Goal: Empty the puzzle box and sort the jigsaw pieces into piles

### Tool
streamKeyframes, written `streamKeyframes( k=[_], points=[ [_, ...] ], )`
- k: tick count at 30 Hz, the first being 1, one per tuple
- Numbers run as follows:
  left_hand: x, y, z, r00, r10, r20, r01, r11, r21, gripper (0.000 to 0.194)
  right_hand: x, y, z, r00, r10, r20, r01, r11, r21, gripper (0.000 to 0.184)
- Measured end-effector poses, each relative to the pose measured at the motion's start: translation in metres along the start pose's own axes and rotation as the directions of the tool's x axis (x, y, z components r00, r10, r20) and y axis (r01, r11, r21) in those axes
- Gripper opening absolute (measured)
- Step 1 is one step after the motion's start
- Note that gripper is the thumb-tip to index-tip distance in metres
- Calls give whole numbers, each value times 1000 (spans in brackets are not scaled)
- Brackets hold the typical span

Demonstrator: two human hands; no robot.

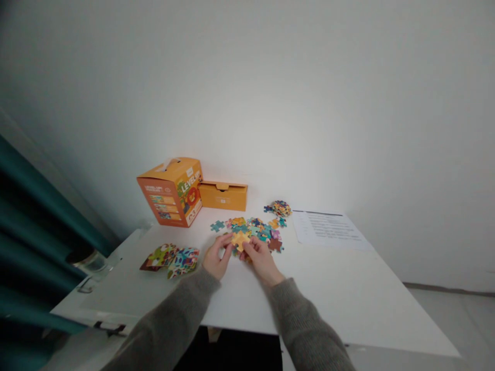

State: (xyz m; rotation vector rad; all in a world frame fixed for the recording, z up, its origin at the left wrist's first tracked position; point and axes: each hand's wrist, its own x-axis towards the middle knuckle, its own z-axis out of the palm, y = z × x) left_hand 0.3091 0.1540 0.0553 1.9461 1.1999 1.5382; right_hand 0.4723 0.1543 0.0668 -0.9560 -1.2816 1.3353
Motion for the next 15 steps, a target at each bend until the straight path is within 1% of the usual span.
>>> streamKeyframes(
  k=[3,6,9,10,13,15],
  points=[
    [0,3,-2,1000,-13,25,14,999,-33,33,-2,-2,2,998,-12,68,18,996,-84,37],
    [1,5,-2,998,-8,69,11,999,-36,41,-2,-1,3,993,-40,110,56,988,-147,39],
    [1,0,-1,995,-62,76,69,994,-87,41,-2,0,1,988,-50,144,72,986,-149,41],
    [1,-3,0,993,-86,77,95,987,-127,41,-2,1,1,990,-52,133,69,990,-125,40],
    [-1,-14,5,986,-133,102,155,957,-245,43,-1,0,-2,997,-62,45,64,998,-26,33],
    [-2,-19,7,980,-146,133,179,941,-286,44,-1,-2,-2,998,-57,26,57,998,15,31]
  ],
)
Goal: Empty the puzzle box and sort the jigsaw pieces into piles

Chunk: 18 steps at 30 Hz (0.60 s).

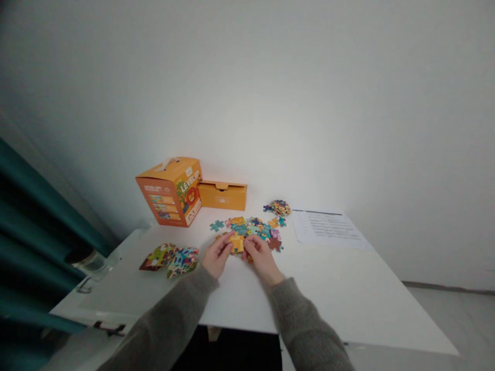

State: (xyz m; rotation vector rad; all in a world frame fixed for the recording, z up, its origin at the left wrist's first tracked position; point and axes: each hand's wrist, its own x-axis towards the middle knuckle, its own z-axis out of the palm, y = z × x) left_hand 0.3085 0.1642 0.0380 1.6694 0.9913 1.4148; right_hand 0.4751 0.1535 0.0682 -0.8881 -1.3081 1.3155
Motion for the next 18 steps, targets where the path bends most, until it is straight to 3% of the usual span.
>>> streamKeyframes(
  k=[7,11,14,18],
  points=[
    [2,11,6,993,-44,114,55,994,-99,43,-1,-2,4,996,-26,81,27,1000,-5,33],
    [1,19,9,969,-115,218,157,970,-186,53,2,7,3,998,-54,23,57,978,-201,30],
    [1,17,8,969,-148,198,187,964,-190,48,3,9,1,991,-133,-27,114,920,-375,25],
    [5,13,6,962,-225,153,263,914,-309,47,0,2,1,978,-188,-89,141,915,-379,22]
  ],
)
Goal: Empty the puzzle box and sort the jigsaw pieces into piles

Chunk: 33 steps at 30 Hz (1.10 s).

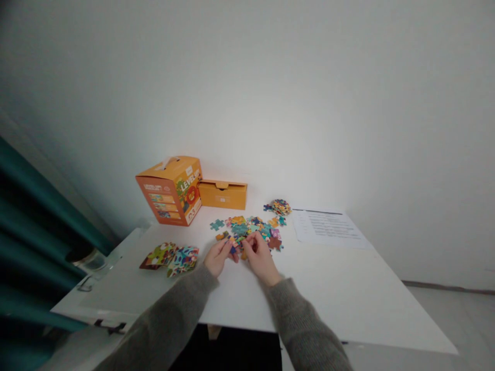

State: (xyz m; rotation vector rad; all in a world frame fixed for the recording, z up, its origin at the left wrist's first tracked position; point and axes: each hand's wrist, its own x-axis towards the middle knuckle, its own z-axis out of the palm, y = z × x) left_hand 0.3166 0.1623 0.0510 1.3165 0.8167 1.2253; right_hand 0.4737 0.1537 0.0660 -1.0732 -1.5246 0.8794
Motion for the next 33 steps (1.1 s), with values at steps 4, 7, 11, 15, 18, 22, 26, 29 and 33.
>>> streamKeyframes(
  k=[4,7,11,15,18,22,26,29,33],
  points=[
    [2,0,1,999,-32,19,34,993,-112,46,-2,0,-1,988,11,153,-9,1000,-11,32],
    [1,-2,3,995,-83,47,86,994,-62,47,0,2,-2,998,37,45,-36,999,-10,33],
    [-2,-4,2,990,-105,90,103,994,21,47,2,0,-5,997,53,-65,-53,999,4,36],
    [-7,1,3,999,49,23,-50,998,48,53,3,-1,-6,996,57,-62,-56,998,21,38],
    [-11,3,5,987,125,104,-136,985,107,75,2,1,-5,995,100,-2,-100,990,95,41],
    [-11,1,6,987,117,112,-132,981,143,57,1,2,-5,988,141,58,-149,974,171,43],
    [-8,0,5,995,53,87,-56,998,33,57,0,0,-5,985,170,39,-174,960,220,46],
    [-9,3,5,995,10,103,-12,1000,21,61,0,0,-6,983,169,69,-181,949,258,43],
    [-8,3,4,996,66,60,-67,998,17,57,-1,0,-7,986,130,102,-148,968,201,40]
  ],
)
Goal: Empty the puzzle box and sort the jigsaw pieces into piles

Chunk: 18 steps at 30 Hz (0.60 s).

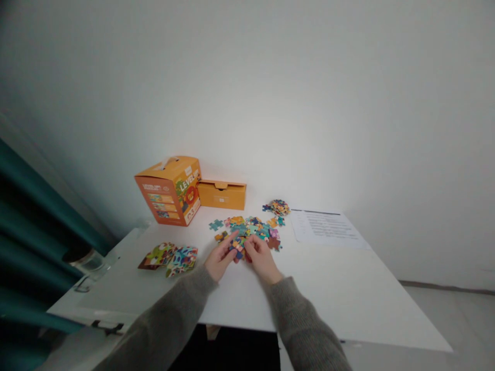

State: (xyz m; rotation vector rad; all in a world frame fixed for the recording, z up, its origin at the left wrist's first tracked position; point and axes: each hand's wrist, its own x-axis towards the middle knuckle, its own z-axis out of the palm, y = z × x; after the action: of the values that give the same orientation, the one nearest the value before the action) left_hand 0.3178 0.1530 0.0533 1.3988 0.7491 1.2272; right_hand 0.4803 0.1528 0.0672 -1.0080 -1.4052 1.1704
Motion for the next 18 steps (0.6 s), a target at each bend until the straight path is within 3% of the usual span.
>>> streamKeyframes(
  k=[4,7,11,18],
  points=[
    [4,0,-4,976,130,-172,-137,990,-28,45,-1,0,1,998,5,70,-2,999,-45,39],
    [5,3,-7,967,115,-226,-127,991,-41,37,-1,-3,1,997,4,72,1,998,-64,40],
    [3,5,-6,980,90,-176,-102,993,-61,42,-1,-5,1,1000,-15,24,17,999,-45,41],
    [1,2,-1,989,79,-128,-81,997,-13,60,-1,-3,0,999,-5,38,5,1000,0,45]
  ],
)
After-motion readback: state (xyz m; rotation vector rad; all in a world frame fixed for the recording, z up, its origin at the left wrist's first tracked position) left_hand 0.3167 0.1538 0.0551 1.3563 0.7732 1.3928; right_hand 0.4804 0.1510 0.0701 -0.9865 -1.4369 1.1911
